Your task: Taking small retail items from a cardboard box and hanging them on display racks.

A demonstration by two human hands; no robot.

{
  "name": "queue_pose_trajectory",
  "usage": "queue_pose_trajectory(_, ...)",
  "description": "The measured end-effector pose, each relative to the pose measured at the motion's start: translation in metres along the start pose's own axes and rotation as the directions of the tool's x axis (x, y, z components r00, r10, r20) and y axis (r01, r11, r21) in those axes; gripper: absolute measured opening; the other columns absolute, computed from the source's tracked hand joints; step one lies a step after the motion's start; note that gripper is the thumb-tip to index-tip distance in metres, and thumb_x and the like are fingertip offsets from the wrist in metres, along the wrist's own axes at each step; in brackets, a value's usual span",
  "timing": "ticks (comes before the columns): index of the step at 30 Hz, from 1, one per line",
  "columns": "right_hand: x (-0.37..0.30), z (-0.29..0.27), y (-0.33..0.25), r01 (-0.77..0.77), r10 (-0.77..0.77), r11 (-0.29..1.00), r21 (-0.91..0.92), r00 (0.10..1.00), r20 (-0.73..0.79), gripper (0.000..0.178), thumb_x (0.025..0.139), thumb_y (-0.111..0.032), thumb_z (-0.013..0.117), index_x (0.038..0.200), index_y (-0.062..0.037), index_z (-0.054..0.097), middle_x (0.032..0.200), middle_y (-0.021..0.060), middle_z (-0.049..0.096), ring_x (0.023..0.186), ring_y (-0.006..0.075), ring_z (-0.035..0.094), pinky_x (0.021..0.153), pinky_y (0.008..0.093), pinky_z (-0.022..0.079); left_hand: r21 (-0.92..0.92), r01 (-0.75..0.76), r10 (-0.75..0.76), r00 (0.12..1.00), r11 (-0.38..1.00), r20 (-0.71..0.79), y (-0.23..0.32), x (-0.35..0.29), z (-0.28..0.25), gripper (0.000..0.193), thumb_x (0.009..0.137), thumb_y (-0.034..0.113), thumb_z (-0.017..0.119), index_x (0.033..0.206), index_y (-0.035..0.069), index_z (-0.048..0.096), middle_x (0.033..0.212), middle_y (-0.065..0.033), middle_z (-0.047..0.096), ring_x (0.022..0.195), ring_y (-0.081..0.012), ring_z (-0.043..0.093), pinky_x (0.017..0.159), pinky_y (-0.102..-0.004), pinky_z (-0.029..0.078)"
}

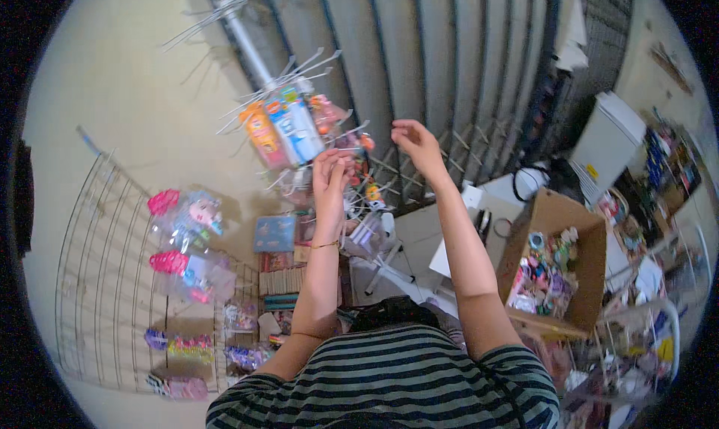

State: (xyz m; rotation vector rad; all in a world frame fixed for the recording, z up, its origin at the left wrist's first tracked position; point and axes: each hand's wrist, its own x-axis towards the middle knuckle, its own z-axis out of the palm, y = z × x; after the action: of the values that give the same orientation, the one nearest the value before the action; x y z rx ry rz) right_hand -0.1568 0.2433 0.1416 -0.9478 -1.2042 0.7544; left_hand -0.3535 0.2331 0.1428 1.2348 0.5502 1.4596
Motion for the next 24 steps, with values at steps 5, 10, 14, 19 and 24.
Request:
queue_pose_trajectory(5,-0.084,-0.089,0.000,-0.140,0.129,0.990,-0.032,0.964,-0.230,0.029,0.082,-0.015,0.059,0.109,-0.0066,0.054,0.095,0.0030,0.059,0.086,0.0101,0.054,0.074,0.0224,0.041,-0.056,0.171,-0.158,0.970,0.984,0.186,-0.048,-0.005,0.057,0.024,0.089,0.017,0.050,0.110,0.007,0.043,0.107,-0.0066,0.053,0.094,-0.0135,0.053,0.081,-0.0267,0.043)
queue_pose_trajectory(10,-0.163,-0.176,-0.006,-0.216,0.158,0.974,-0.067,0.861,-0.484,0.029,0.082,-0.015,0.057,0.110,-0.0074,0.053,0.092,0.0006,0.059,0.085,0.0091,0.054,0.073,0.0239,0.042,-0.061,0.314,-0.266,0.880,0.947,0.394,-0.097,-0.031,0.134,0.023,0.089,0.017,0.050,0.110,0.008,0.043,0.106,-0.0060,0.053,0.093,-0.0134,0.052,0.081,-0.0267,0.043)
queue_pose_trajectory(14,-0.221,-0.227,-0.018,-0.304,0.186,0.950,-0.072,0.736,-0.651,0.029,0.080,-0.012,0.057,0.109,-0.0075,0.055,0.090,0.0025,0.060,0.082,0.0092,0.054,0.070,0.0233,0.042,0.030,0.410,-0.360,0.761,0.911,0.540,-0.136,-0.068,0.195,0.024,0.089,0.017,0.049,0.110,0.008,0.042,0.104,-0.0043,0.054,0.091,-0.0132,0.052,0.078,-0.0268,0.043)
queue_pose_trajectory(19,-0.288,-0.299,-0.005,-0.422,0.240,0.904,-0.065,0.629,-0.740,0.029,0.080,-0.015,0.059,0.107,-0.0078,0.056,0.086,0.0024,0.062,0.073,0.0102,0.056,0.062,0.0233,0.043,0.094,0.486,-0.425,0.635,0.869,0.645,-0.176,-0.124,0.262,0.024,0.089,0.019,0.048,0.110,0.009,0.042,0.104,-0.0045,0.054,0.090,-0.0124,0.052,0.076,-0.0260,0.042)
queue_pose_trajectory(24,-0.353,-0.386,0.048,-0.637,0.262,0.741,-0.210,0.563,-0.784,0.027,0.075,-0.008,0.057,0.102,-0.0036,0.059,0.083,0.0076,0.062,0.074,0.0117,0.058,0.064,0.0245,0.045,0.158,0.545,-0.480,0.520,0.823,0.707,-0.233,-0.174,0.325,0.023,0.089,0.017,0.047,0.110,0.009,0.042,0.104,-0.0049,0.055,0.088,-0.0118,0.053,0.072,-0.0250,0.043)
